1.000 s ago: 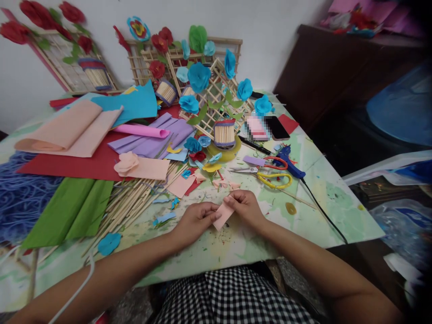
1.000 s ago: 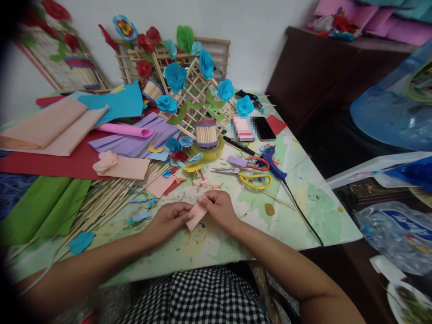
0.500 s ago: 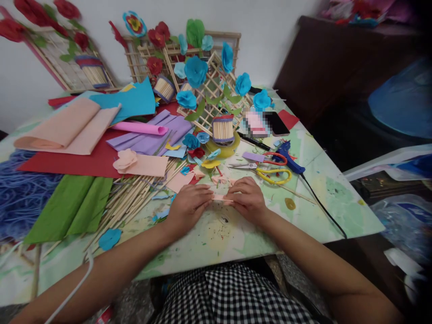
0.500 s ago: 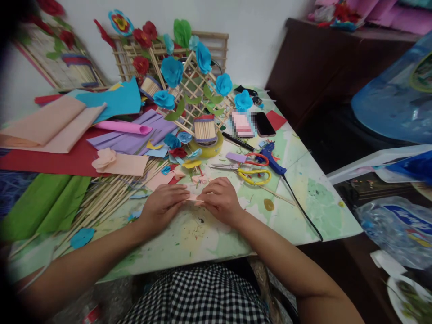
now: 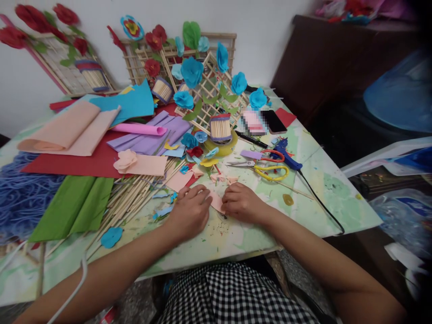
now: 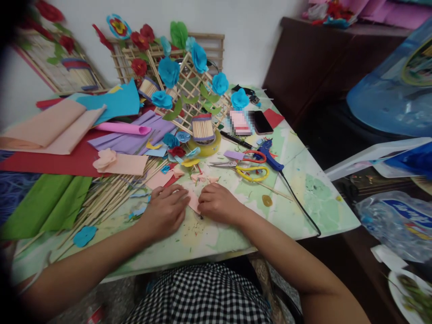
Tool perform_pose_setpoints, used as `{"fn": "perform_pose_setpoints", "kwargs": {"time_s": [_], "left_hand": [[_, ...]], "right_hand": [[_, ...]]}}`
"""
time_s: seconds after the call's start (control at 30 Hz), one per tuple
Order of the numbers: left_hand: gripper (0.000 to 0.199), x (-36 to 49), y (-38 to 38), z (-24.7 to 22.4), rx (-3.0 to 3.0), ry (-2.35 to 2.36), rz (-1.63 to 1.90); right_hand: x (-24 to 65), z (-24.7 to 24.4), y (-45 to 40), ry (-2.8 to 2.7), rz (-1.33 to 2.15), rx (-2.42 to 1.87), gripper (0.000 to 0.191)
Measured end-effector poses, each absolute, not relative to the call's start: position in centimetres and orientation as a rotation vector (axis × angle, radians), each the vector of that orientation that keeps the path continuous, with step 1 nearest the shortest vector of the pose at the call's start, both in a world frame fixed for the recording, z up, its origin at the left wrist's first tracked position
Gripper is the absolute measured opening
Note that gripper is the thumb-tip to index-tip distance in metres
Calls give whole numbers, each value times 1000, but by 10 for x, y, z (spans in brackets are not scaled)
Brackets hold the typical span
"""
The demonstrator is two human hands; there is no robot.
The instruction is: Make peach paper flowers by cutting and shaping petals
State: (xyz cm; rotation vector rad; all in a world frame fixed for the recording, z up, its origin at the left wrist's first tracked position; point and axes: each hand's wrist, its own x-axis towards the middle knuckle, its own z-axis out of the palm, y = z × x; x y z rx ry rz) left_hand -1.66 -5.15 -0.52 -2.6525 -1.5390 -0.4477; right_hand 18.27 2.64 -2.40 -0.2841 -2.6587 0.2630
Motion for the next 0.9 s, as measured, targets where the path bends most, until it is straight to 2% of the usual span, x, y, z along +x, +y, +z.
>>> {"fn": "perform_pose_setpoints", "kwargs": {"time_s": [0.17,0.33,0.57,0.73,0.9], "left_hand": [[28,-8,-67,-11,-2742,-1403,-328],[33,-4,-70,-14,-2759,-1453,-225],[29,-8,-65,-17,-2800,-1393,-310],[28,-9,-66,-23,-2750,-1368,-377],[27,-8,-65,-20,-2758,-1403,-294]], "right_hand": [[183,-26,27,-2684,334,-305,18],[179,-27,29,-2644,510,-548,24],[172,-15,32,-2683,727,-706,27],[175,-6,40,-2755,867,-586,17],[176,6,41,-2832,903,-568,8]]}}
